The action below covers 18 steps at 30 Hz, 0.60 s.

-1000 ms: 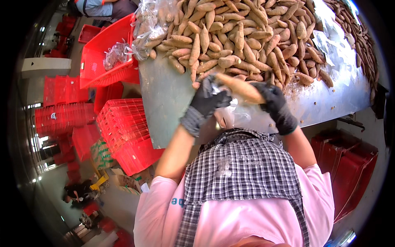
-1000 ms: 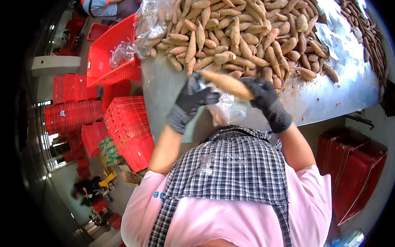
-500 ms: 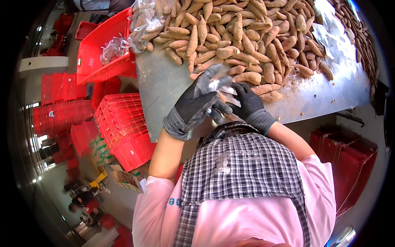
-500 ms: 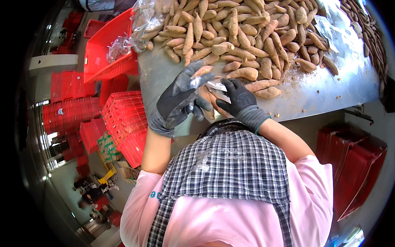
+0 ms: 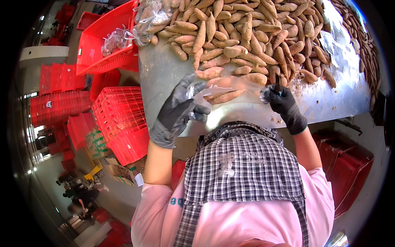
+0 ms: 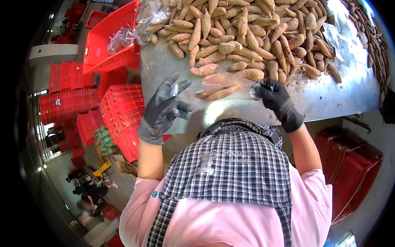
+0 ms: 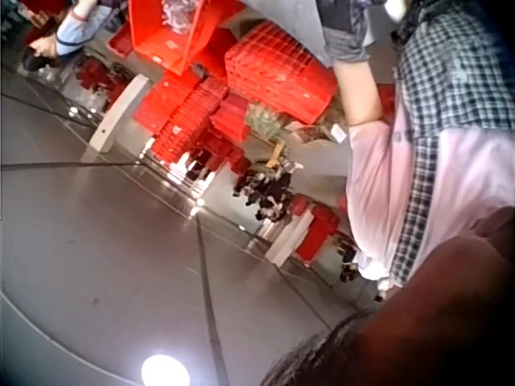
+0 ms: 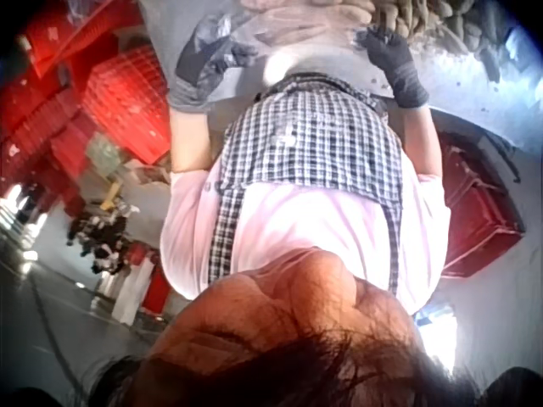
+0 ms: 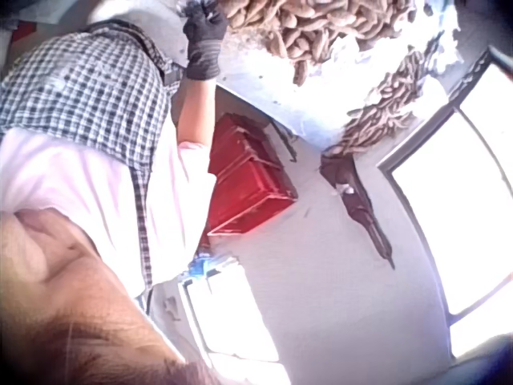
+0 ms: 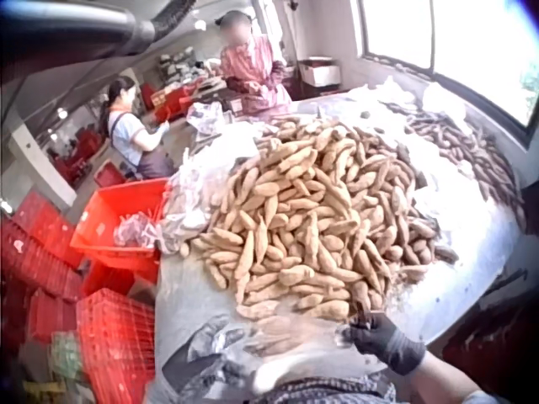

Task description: The person stands at a metal table and repeatedly picks up sweet potatoes from a large pile. They place the potatoes into clear plastic bags, arranging them by hand. The person works continuously, filling multiple bags and placing them into red crates nearby.

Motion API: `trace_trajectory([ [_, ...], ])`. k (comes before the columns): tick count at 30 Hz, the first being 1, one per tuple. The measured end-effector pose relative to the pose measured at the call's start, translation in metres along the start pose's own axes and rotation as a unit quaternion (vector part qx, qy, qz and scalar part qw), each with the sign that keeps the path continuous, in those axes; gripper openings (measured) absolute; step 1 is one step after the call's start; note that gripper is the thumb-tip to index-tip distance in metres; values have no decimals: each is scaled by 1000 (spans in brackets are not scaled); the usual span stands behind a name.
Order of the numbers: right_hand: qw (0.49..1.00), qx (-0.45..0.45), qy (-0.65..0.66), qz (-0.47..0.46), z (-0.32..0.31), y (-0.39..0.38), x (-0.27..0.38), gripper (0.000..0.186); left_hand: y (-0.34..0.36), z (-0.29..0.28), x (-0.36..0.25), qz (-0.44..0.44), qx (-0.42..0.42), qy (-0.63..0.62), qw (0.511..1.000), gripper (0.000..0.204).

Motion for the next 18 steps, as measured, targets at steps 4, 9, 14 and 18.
trace_trajectory([
  [4, 1000, 6, 29, -5, 16, -2, 17, 18, 7, -15, 21, -36, 13, -17, 999, 73],
  [9, 998, 12, 52, 41, 18, -12, 31, 21, -4, -12, 5, -15, 28, -44, 999, 69],
  [14, 993, 89, -73, 14, 12, -23, 34, 23, 0, -14, 5, -21, 14, -38, 999, 62],
  [18, 982, 38, -172, 73, -12, -8, 26, 26, 13, -13, 39, -90, 61, -64, 992, 56],
])
Point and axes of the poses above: each hand's wrist, its own y-axis towards the middle knuckle, its own z-axis out of the palm, x = y × z, the point moved 4 cm from there along y, towards the middle knuckle, and after that the axes turned 3 degrees about -y, right-handed, at the moved point
